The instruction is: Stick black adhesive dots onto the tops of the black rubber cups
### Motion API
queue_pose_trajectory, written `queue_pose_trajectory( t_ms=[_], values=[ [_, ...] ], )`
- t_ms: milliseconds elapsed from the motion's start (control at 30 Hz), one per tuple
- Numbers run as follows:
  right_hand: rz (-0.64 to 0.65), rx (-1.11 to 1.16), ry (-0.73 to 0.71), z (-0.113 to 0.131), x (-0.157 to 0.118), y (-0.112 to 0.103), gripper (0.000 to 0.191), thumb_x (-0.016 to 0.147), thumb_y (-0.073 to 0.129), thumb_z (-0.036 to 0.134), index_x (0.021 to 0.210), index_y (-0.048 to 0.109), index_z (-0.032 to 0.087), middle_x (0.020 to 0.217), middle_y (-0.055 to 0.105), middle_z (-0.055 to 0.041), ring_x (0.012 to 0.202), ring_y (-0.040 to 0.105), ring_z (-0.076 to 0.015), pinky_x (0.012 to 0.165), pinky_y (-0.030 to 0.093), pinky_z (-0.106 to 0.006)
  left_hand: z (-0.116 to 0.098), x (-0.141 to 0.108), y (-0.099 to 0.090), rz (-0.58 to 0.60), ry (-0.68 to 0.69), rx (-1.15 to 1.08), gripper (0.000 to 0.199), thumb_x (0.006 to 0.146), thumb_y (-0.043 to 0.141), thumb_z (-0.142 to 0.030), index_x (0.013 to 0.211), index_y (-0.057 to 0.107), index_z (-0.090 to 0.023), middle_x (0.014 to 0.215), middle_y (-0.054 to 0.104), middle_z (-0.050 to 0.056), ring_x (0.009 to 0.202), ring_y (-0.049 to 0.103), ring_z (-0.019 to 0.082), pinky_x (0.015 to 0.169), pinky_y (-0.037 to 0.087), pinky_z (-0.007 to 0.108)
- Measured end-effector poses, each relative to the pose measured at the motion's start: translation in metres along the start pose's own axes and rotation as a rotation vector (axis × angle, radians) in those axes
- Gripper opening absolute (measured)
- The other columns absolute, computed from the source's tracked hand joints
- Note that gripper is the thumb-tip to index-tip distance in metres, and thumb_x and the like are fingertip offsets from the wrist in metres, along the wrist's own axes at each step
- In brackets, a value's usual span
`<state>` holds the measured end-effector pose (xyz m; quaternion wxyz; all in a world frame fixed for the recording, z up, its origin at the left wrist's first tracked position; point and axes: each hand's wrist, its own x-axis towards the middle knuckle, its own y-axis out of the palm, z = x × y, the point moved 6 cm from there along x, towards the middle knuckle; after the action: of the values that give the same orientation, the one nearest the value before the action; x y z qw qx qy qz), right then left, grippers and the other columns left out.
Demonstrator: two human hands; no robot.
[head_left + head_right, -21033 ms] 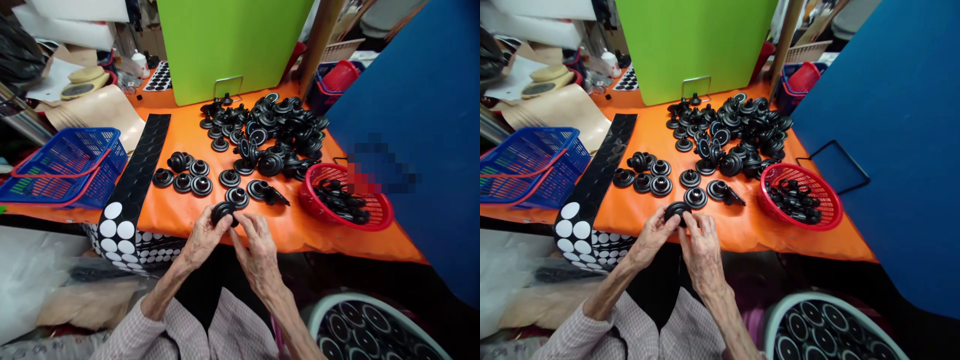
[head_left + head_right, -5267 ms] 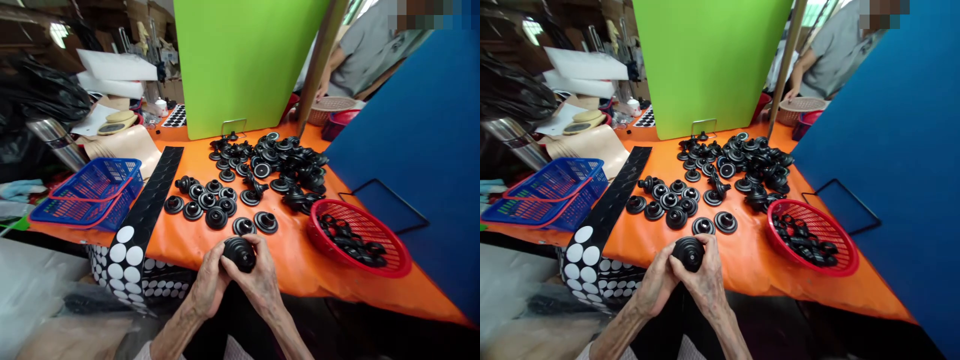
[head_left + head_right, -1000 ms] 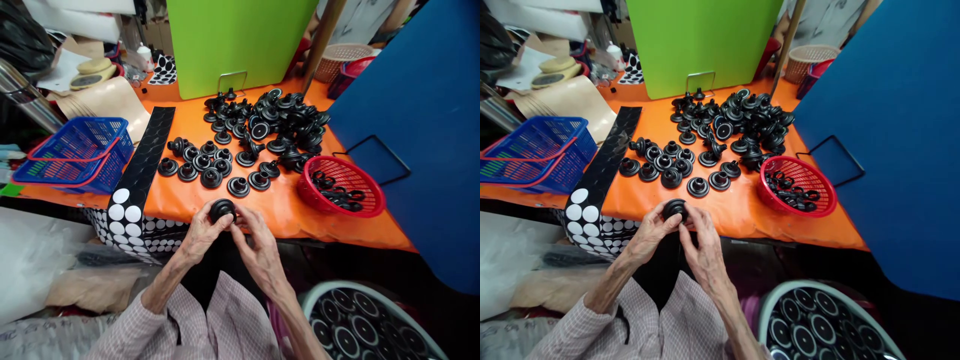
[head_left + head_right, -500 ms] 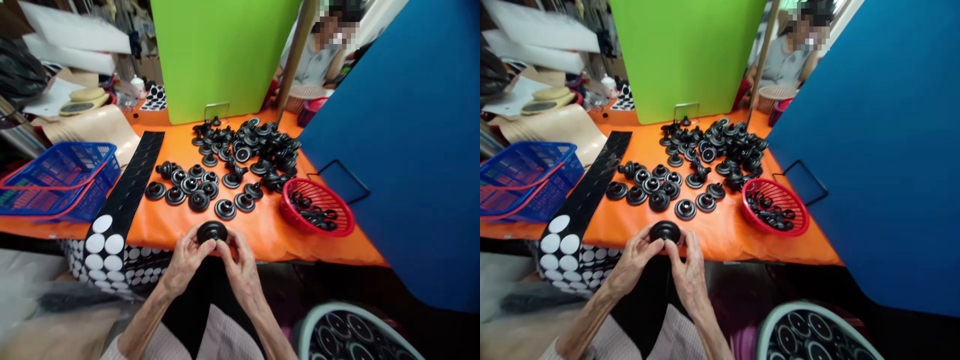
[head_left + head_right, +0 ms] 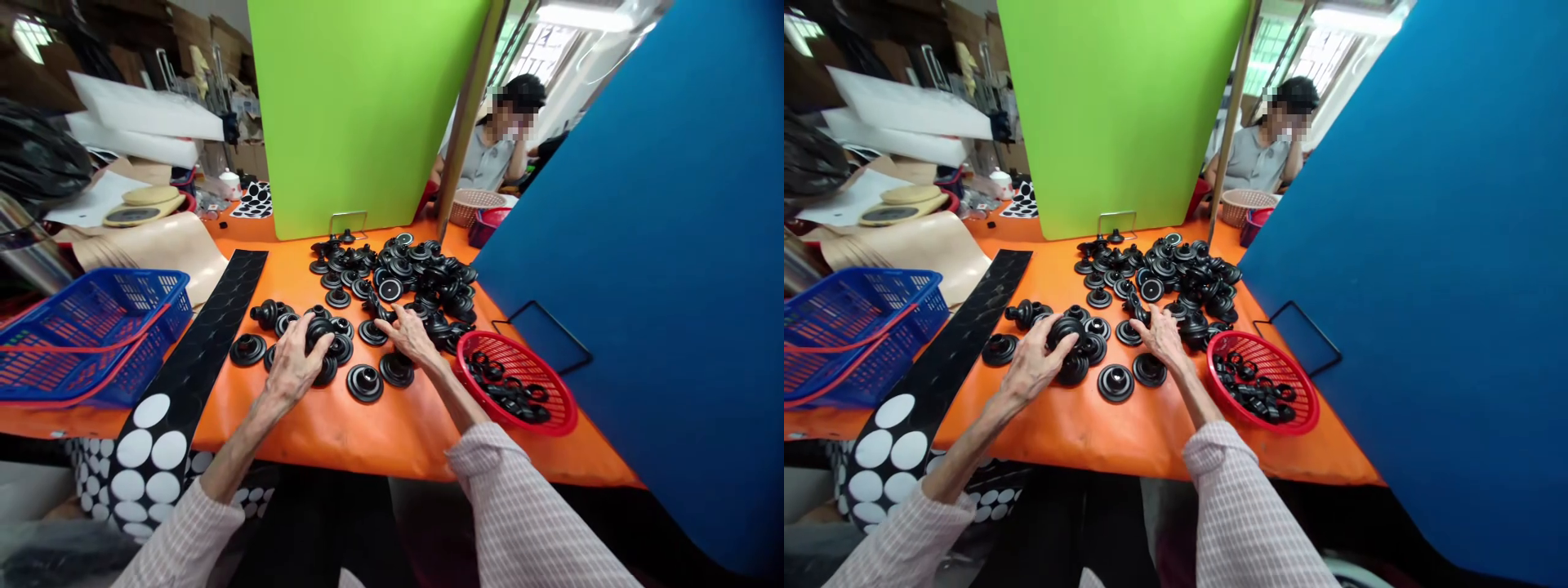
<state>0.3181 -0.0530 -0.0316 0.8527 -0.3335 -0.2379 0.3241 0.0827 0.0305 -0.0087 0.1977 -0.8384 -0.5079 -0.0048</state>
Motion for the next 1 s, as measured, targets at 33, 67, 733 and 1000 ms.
queue_pose_trajectory(
  t_ms=[33,67,733,1000],
  values=[
    [0.015,0.014,0.007,-0.004,0.005,0.003,0.039,0.074,0.067,0.033,0.108,0.064,0.014,0.098,0.066,-0.0130,0.097,0.059,-0.0286,0.091,0.044,-0.048,0.001,0.006,0.000,0.002,0.006,0.012,0.045,0.076,0.069,-0.036,0.118,0.062,-0.018,0.115,0.061,0.014,0.116,0.054,0.033,0.106,0.035,0.042],
    [0.023,0.030,0.012,-0.007,0.008,0.003,0.036,0.074,0.066,0.033,0.105,0.065,0.014,0.094,0.067,-0.0120,0.094,0.061,-0.0272,0.090,0.044,-0.046,0.003,0.010,0.000,-0.003,0.013,0.024,0.048,0.076,0.070,-0.037,0.118,0.062,-0.017,0.114,0.060,0.014,0.116,0.053,0.034,0.106,0.035,0.043],
    [0.098,0.557,-0.046,0.033,-0.057,-0.026,0.042,0.075,0.064,0.051,0.102,0.060,0.019,0.078,0.067,-0.0030,0.068,0.063,-0.0161,0.066,0.052,-0.031,-0.020,0.027,0.069,0.293,-0.480,-0.858,0.023,0.079,0.068,-0.023,0.095,0.054,-0.014,0.071,0.061,0.001,0.064,0.063,0.012,0.072,0.052,0.027],
    [0.155,0.506,-0.223,0.048,-0.074,-0.015,0.035,0.077,0.066,0.039,0.106,0.062,0.019,0.085,0.069,-0.0028,0.072,0.063,-0.0145,0.071,0.051,-0.029,-0.008,0.027,0.058,0.421,-0.522,-0.650,0.042,0.070,0.073,-0.052,0.087,0.063,-0.015,0.075,0.064,0.003,0.052,0.059,0.011,0.052,0.046,0.024]
  ],
)
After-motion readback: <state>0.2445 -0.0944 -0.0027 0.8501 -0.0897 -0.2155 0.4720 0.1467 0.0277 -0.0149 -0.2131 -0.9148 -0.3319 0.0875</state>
